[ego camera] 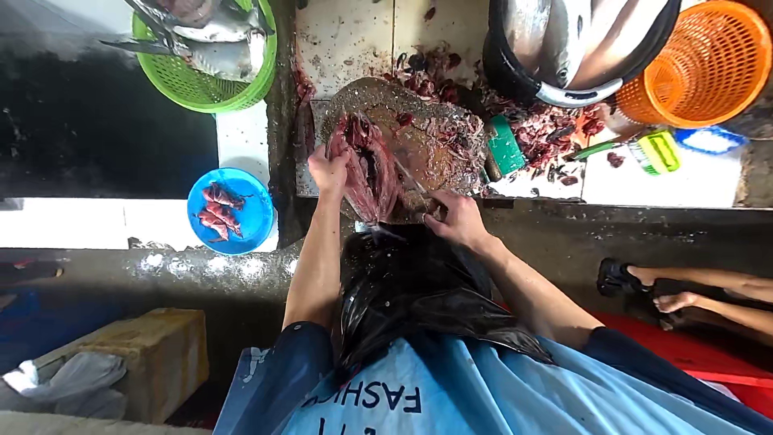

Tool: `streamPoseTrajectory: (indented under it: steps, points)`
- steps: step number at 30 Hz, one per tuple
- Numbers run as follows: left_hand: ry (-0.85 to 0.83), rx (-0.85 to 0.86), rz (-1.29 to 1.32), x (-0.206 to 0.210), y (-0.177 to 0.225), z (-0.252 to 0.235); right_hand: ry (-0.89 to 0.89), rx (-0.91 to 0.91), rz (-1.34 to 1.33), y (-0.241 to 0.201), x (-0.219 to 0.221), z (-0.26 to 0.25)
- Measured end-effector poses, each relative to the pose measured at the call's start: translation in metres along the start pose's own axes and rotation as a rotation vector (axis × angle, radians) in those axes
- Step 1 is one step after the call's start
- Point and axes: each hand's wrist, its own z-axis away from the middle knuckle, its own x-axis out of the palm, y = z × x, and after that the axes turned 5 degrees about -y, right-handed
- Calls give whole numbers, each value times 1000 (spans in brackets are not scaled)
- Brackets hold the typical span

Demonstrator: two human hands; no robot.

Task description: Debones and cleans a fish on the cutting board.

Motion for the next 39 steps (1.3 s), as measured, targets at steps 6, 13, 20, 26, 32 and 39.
streamPoseTrajectory:
  steps: [6,13,20,26,32,39]
  points:
    - [9,21,-412,-31,-35,61,-17,112,108,16,0,4]
    - [138,131,-423,-34,-40,51,-48,55,141,9,6,4]
    - [-194,341,-179,-4,14,81,14,-25,282,-35,12,-18]
    - [263,192,-226,-45,-9,12,-125,-112,225,-46,9,-14]
    - [-167,-71,-425,-51,-15,35,-187,19,-50,-19,15,9]
    - [-104,-137,434,-15,-44,45,-162,-13,285,-43,42,-13]
